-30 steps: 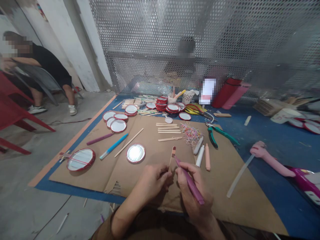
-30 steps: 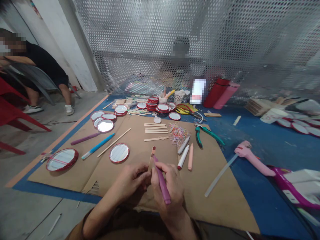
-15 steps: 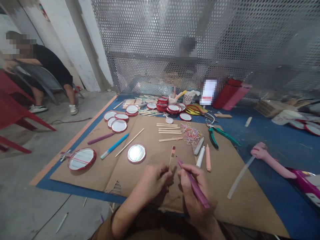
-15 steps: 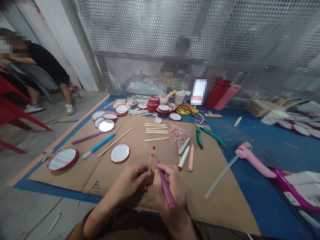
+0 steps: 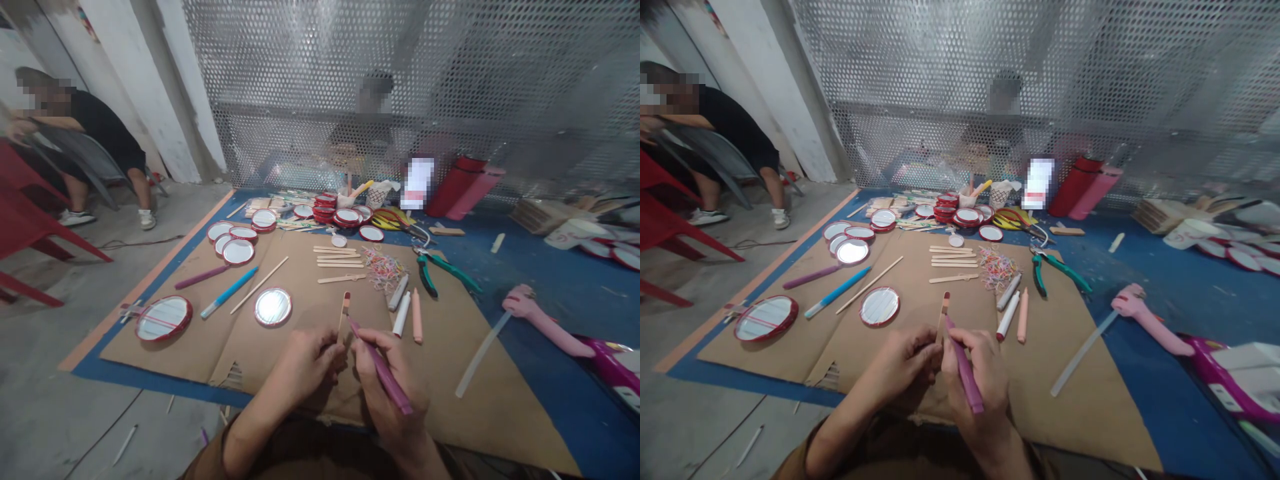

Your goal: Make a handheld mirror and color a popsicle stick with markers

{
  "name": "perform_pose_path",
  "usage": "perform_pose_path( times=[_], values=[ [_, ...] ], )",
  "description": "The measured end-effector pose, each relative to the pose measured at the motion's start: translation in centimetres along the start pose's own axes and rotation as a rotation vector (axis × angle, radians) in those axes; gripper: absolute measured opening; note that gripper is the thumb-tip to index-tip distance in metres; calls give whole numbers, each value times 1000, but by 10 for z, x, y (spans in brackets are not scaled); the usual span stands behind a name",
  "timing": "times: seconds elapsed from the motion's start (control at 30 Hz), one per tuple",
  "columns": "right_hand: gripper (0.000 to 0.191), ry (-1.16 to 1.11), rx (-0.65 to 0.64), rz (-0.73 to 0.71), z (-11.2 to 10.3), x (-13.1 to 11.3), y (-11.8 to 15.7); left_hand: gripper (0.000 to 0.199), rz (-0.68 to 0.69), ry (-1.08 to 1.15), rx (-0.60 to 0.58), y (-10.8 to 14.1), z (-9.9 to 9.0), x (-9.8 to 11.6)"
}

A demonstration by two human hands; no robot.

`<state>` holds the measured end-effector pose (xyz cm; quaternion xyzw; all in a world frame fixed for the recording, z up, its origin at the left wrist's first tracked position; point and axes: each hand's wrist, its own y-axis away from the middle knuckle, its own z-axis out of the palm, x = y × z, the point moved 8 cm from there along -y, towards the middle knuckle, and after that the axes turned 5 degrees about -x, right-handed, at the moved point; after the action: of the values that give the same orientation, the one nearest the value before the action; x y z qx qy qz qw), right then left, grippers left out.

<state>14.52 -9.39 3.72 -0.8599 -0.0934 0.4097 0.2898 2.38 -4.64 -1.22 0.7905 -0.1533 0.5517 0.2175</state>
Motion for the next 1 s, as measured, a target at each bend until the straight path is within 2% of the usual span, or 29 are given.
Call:
perform_pose_path(
  times=[0.17,0.37,0.5,0.67,0.73,0.83,0.93,1.0],
  values=[
    [9,0,12,37,-1,2,0,21,6,13,-3,0,1,-2],
    [9,58,21,-84,-1,-7,-2,22,29,-27,22,1,-2,0],
    [11,26,75,-78,-8,-8,1,25,38,14,12,0,0,1],
    [22,226,-49,-254,-32,-12,-9,25,43,46,5,0,1,1],
    [22,382,-111,-305,-50,0,-21,25,31,48,-2,0,1,0],
    [26,637,-316,-313,-66,39,-39,26,13,62,-21,-1,2,-2],
    [31,900,-427,-296,-74,80,-52,27,2,84,-15,-2,2,-4],
    [33,1006,-457,-321,-73,98,-56,30,5,90,6,-2,1,-5]
  ],
)
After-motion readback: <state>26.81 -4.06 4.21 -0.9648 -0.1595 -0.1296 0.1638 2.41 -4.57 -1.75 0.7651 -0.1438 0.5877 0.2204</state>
